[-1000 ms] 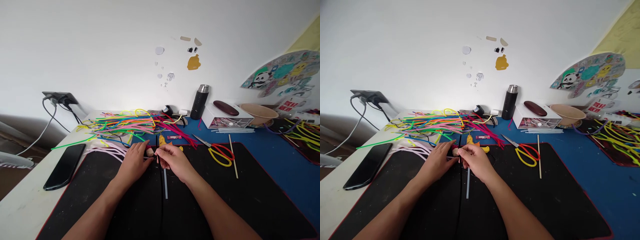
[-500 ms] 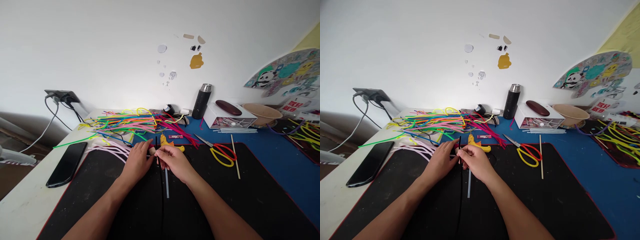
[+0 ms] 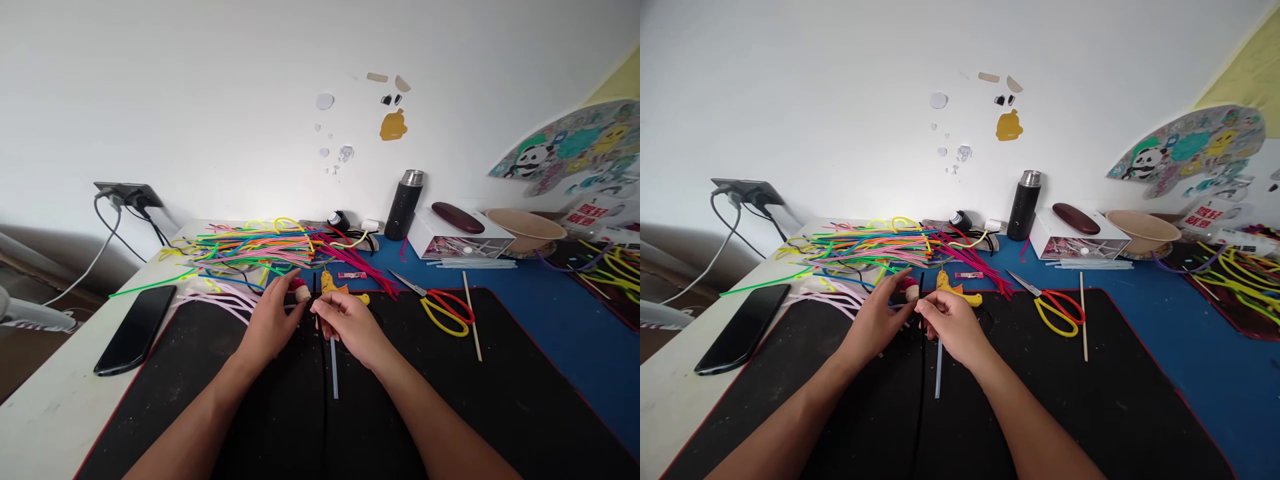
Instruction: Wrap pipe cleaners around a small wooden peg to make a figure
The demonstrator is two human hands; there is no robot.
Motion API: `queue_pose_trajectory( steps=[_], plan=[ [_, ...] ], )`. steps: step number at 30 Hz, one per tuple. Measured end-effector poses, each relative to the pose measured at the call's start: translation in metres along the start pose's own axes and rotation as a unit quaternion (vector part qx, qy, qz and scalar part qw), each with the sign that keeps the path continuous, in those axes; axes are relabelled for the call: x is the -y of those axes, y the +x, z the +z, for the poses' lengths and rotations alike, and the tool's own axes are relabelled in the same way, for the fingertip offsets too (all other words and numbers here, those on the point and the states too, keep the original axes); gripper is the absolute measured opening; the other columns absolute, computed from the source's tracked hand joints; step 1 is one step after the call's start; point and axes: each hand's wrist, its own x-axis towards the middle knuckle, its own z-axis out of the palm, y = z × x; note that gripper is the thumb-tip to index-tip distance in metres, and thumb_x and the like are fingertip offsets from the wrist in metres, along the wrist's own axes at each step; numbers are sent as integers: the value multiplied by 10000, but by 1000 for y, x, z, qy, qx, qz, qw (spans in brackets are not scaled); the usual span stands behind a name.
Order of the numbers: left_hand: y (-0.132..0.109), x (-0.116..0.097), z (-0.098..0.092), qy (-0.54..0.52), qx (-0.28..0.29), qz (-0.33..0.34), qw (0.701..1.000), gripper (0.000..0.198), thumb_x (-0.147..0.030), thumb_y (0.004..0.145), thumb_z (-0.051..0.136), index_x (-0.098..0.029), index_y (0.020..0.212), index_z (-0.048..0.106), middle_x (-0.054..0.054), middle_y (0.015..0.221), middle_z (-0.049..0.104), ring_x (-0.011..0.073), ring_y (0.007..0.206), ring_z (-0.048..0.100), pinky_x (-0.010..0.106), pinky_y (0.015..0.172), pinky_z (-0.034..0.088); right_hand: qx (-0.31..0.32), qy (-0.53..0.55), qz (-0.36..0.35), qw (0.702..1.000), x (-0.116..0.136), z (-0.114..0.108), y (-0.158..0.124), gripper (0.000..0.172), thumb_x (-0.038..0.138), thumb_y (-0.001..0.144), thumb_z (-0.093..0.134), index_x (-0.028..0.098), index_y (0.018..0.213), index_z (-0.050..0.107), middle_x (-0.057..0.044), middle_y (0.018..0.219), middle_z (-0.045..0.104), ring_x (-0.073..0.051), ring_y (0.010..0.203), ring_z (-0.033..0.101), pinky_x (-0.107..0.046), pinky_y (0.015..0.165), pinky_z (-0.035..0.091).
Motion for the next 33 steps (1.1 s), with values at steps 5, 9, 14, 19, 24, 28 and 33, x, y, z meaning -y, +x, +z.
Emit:
queue_pose_trajectory(
  steps=[5,9,14,19,24,28,33],
  plan=[
    [3,-3,-8,-70,-32,-12,997,546,-236,930,661,-279,1464,551,79,1283,683,238,1163,684,427,1036,560,4,-3,6,1000,0,-1,-1,346,539,856,766,208,835,670,34,627,592,-122,519,543,-254,490,355],
    [3,-1,-10,-120,-37,-14,992,567,-270,944,659,-289,1495,525,92,1371,668,249,1222,678,440,1067,548,15,-14,9,1000,-1,0,-2,337,530,860,764,209,825,667,33,620,586,-124,517,541,-254,491,358],
    [4,0,-12,-176,-28,-30,984,581,-301,947,677,-290,1506,519,93,1367,676,248,1233,671,449,1079,544,21,-24,5,999,-1,1,-2,352,553,863,763,215,840,670,29,639,585,-136,525,544,-271,515,389],
    [5,-1,-14,-221,-14,-39,974,606,-305,936,700,-285,1511,510,91,1351,687,241,1222,675,448,1082,545,4,-103,-28,994,-5,2,-2,271,481,910,720,232,831,650,28,666,561,-154,565,544,-294,561,418],
    [5,-4,-14,-233,-12,-38,972,609,-304,939,692,-292,1518,503,95,1386,673,240,1228,674,444,1079,550,-1,-144,-48,988,-9,3,-3,231,439,942,682,237,833,653,17,696,567,-166,607,542,-300,586,413],
    [4,-5,-14,-239,-12,-28,971,607,-292,943,691,-307,1520,505,92,1407,663,236,1239,668,435,1080,551,-5,-140,-62,988,-10,2,-2,231,446,947,686,238,849,666,12,691,562,-169,609,531,-291,573,396],
    [4,-6,-15,-239,-10,-22,971,598,-281,944,692,-314,1514,515,88,1414,663,234,1242,666,425,1079,550,-7,-171,-65,983,-10,2,-2,209,401,951,668,237,822,657,8,696,569,-170,617,536,-291,583,402]
  ],
)
